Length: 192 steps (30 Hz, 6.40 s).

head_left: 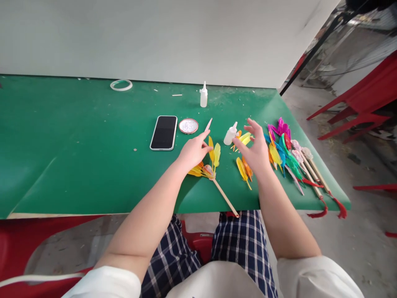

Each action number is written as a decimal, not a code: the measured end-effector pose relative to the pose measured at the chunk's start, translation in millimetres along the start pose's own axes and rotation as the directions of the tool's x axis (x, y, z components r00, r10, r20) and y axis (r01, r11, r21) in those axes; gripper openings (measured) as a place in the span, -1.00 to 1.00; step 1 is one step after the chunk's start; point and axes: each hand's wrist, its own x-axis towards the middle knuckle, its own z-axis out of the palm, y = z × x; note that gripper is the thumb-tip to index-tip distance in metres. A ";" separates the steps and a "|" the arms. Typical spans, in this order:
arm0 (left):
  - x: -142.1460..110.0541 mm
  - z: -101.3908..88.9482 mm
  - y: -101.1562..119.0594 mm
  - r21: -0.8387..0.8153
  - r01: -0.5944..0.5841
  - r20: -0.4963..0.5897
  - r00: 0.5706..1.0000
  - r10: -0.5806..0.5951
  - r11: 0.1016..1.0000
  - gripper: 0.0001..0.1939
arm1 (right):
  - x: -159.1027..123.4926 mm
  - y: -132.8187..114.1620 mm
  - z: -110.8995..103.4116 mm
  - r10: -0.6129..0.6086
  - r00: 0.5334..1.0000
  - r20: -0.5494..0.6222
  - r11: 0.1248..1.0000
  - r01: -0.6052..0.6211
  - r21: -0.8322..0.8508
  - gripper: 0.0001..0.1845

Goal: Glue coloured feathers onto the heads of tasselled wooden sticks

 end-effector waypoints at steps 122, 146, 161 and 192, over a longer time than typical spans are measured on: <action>-3.3 17.6 6.8 0.376 -0.150 0.007 0.987 0.159 0.914 -0.53 | -78.7 -19.3 18.2 -0.310 0.849 0.428 0.904 0.403 -0.144 -0.77; -3.8 17.9 6.9 0.433 -0.177 0.028 0.983 0.183 0.884 -0.53 | -78.3 -20.1 17.3 -0.299 0.854 0.426 0.895 0.406 -0.184 -0.69; -4.1 20.4 4.8 0.459 -0.208 0.021 0.974 0.224 0.863 -0.55 | -78.5 -18.8 18.6 -0.304 0.850 0.431 0.897 0.408 -0.171 -0.76; -3.3 21.7 5.1 0.453 -0.206 0.027 0.976 0.218 0.867 -0.58 | -78.7 -19.1 19.7 -0.302 0.843 0.445 0.885 0.422 -0.198 -0.75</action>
